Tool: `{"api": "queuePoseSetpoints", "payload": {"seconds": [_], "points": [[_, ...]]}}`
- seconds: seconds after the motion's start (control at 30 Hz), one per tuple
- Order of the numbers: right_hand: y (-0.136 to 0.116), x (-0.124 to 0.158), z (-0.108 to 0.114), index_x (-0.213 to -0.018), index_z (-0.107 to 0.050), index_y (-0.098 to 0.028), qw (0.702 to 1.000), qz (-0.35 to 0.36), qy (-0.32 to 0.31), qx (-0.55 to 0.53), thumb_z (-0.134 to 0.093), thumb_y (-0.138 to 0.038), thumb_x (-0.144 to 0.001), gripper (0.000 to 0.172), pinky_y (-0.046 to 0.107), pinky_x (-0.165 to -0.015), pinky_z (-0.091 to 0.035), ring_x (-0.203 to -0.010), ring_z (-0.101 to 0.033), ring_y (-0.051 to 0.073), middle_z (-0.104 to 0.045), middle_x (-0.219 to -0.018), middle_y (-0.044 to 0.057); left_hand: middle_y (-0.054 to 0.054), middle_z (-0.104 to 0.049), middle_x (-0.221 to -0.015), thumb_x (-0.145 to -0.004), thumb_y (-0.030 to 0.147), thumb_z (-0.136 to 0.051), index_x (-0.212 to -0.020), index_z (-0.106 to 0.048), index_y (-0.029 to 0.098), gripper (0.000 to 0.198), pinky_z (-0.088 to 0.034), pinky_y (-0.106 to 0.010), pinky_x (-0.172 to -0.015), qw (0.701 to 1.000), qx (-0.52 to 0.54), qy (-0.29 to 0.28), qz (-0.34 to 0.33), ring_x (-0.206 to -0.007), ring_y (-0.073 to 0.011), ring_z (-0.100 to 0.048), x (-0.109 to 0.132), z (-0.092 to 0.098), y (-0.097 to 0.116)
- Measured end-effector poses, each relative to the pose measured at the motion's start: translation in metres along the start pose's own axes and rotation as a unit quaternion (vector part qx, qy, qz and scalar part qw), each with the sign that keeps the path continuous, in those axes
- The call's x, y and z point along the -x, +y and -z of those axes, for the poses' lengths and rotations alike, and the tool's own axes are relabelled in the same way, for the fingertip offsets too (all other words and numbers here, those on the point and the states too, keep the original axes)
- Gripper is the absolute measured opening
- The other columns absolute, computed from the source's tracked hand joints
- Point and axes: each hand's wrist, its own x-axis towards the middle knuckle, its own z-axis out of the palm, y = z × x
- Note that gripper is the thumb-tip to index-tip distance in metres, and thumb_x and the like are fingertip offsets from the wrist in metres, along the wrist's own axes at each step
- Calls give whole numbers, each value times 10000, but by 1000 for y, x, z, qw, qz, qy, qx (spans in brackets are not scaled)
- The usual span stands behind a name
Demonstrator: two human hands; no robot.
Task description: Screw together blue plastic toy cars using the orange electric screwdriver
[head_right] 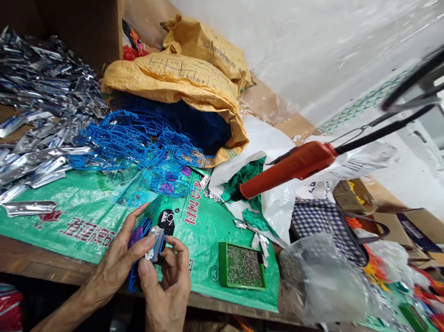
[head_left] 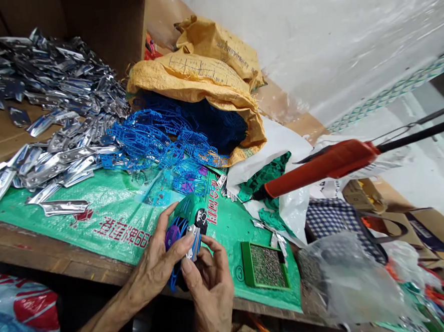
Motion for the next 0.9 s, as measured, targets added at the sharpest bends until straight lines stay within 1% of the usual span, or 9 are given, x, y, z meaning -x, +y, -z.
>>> {"api": "queuePoseSetpoints", "payload": {"seconds": [0.1,0.23,0.43,0.53,0.6,0.7,0.77,0.83,0.9], "points": [[-1,-5,-6,-1198,-584,-237,992,-59,-2,-111,-856,-493,-752,583,260,-760,-577,-866,-727,169,-754,-963,33,-45,-385,-1610,-955,624,-577,-1587,-241,308,782,-311,-412,-1223,1000,7,3,8,-1472,-316,-371,1,-2,-3],[-10,-9,0,-1156,-631,-219,990,-67,4,-125,-868,-445,-747,523,260,-775,-575,-882,-721,168,-756,-1002,46,-75,-408,-1584,-965,605,-576,-1572,-226,310,760,-323,-454,-1218,999,33,-3,17,-1416,-319,-447,0,-9,-4],[-25,-26,48,-1086,-716,-221,990,-70,-68,-104,-888,-381,-705,448,265,-760,-565,-833,-711,170,-773,-947,42,-160,-529,-1478,-910,515,-695,-1539,-169,288,850,-459,-492,-1109,996,88,-30,11,-1323,-336,-567,-3,-25,-10],[-29,-42,76,-1006,-747,-214,984,-80,-142,-66,-875,-372,-683,381,252,-702,-527,-782,-671,161,-758,-892,36,-155,-342,-1629,-878,481,-740,-1582,-179,309,916,-369,-557,-1192,995,-55,14,-86,-1475,-365,-395,-3,-24,-9],[-31,-53,90,-954,-759,-197,978,-98,-179,-33,-848,-339,-669,331,234,-636,-471,-732,-616,147,-721,-833,22,-97,-296,-1672,-857,423,-766,-1578,-313,340,855,-268,-603,-1243,962,-192,15,-192,-1530,-380,-289,-5,-21,-7],[-31,-65,101,-881,-744,-182,968,-123,-217,-15,-777,-237,-647,242,216,-619,-413,-703,-550,125,-662,-777,-7,-14,-552,-1519,-882,317,-738,-1374,-634,401,510,-177,-601,-1282,895,-329,-88,-289,-1466,-343,-420,-12,-16,-1],[-29,-70,104,-865,-715,-184,965,-131,-228,-23,-731,-179,-634,231,206,-608,-392,-671,-522,112,-625,-731,-31,-21,-686,-1345,-937,302,-674,-1268,-721,382,344,-337,-520,-1241,881,-348,-160,-279,-1308,-289,-595,-19,-15,1],[-26,-73,106,-888,-688,-191,962,-135,-234,-35,-696,-154,-630,261,201,-599,-381,-641,-506,104,-595,-695,-52,-41,-723,-1244,-980,323,-618,-1220,-753,339,276,-527,-386,-1074,887,-340,-196,-244,-1146,-246,-690,-24,-16,1],[-23,-73,107,-923,-673,-200,962,-130,-234,-43,-677,-141,-618,311,201,-616,-393,-662,-521,105,-592,-713,-59,-45,-725,-1223,-986,353,-616,-1224,-753,331,275,-583,-302,-936,891,-337,-209,-220,-1071,-229,-718,-27,-17,0]]}}
